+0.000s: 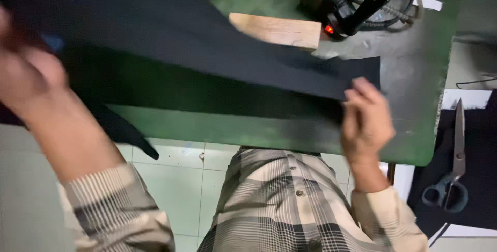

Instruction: The person irons a pair of black pants, using a wooden block to press the fabric and shears to trim a thread.

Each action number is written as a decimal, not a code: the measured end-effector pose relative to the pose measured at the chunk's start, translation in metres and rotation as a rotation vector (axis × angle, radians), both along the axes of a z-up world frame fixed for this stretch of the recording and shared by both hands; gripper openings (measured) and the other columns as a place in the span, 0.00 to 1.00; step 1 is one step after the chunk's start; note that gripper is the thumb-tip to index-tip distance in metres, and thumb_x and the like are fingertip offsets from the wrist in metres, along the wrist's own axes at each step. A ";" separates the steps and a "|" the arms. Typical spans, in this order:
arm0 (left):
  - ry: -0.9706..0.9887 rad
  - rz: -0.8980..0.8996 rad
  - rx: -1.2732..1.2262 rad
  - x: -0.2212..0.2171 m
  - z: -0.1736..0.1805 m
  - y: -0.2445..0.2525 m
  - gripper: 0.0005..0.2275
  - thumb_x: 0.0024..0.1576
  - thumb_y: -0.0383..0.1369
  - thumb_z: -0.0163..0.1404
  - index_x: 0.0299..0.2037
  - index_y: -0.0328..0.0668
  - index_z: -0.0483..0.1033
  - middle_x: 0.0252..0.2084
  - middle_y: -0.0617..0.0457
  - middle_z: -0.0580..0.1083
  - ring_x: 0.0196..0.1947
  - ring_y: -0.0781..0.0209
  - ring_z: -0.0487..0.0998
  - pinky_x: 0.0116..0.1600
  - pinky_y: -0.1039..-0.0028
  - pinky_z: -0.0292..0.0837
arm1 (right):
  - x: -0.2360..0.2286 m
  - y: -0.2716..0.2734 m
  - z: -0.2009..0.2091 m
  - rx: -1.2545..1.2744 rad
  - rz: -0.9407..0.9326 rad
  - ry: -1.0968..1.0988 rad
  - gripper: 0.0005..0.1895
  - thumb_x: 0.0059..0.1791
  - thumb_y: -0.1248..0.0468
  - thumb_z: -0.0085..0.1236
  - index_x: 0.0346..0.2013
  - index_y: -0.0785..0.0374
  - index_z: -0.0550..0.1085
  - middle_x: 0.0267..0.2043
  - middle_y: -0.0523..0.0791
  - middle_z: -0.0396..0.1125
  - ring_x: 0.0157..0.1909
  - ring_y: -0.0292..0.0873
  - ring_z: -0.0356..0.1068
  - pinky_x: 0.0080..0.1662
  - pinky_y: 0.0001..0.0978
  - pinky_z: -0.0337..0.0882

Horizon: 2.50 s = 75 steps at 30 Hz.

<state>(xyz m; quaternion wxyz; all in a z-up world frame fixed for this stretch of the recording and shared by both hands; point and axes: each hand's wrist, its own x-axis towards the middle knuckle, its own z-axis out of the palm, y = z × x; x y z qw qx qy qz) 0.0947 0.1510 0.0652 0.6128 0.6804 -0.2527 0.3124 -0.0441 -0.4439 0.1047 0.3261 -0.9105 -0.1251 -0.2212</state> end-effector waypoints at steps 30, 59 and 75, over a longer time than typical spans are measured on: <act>0.707 0.550 0.587 -0.207 -0.092 -0.310 0.07 0.59 0.32 0.57 0.30 0.41 0.78 0.19 0.47 0.72 0.26 0.41 0.80 0.39 0.60 0.76 | -0.065 -0.054 -0.098 -0.688 -0.119 0.501 0.10 0.52 0.42 0.59 0.34 0.38 0.79 0.37 0.30 0.68 0.33 0.42 0.73 0.36 0.32 0.75; 0.137 0.318 0.958 -0.201 -0.173 -0.360 0.20 0.67 0.44 0.41 0.63 0.42 0.72 0.53 0.43 0.71 0.57 0.41 0.74 0.55 0.51 0.70 | -0.049 0.000 -0.181 -0.383 0.380 0.150 0.18 0.52 0.51 0.57 0.56 0.46 0.77 0.48 0.39 0.68 0.43 0.45 0.69 0.43 0.41 0.67; 0.574 0.767 1.073 -0.221 -0.150 -0.333 0.35 0.58 0.53 0.54 0.69 0.36 0.63 0.69 0.33 0.63 0.68 0.31 0.64 0.60 0.43 0.64 | 0.015 0.109 -0.171 -0.356 0.667 0.024 0.15 0.52 0.61 0.55 0.52 0.59 0.76 0.42 0.48 0.65 0.38 0.52 0.65 0.38 0.44 0.64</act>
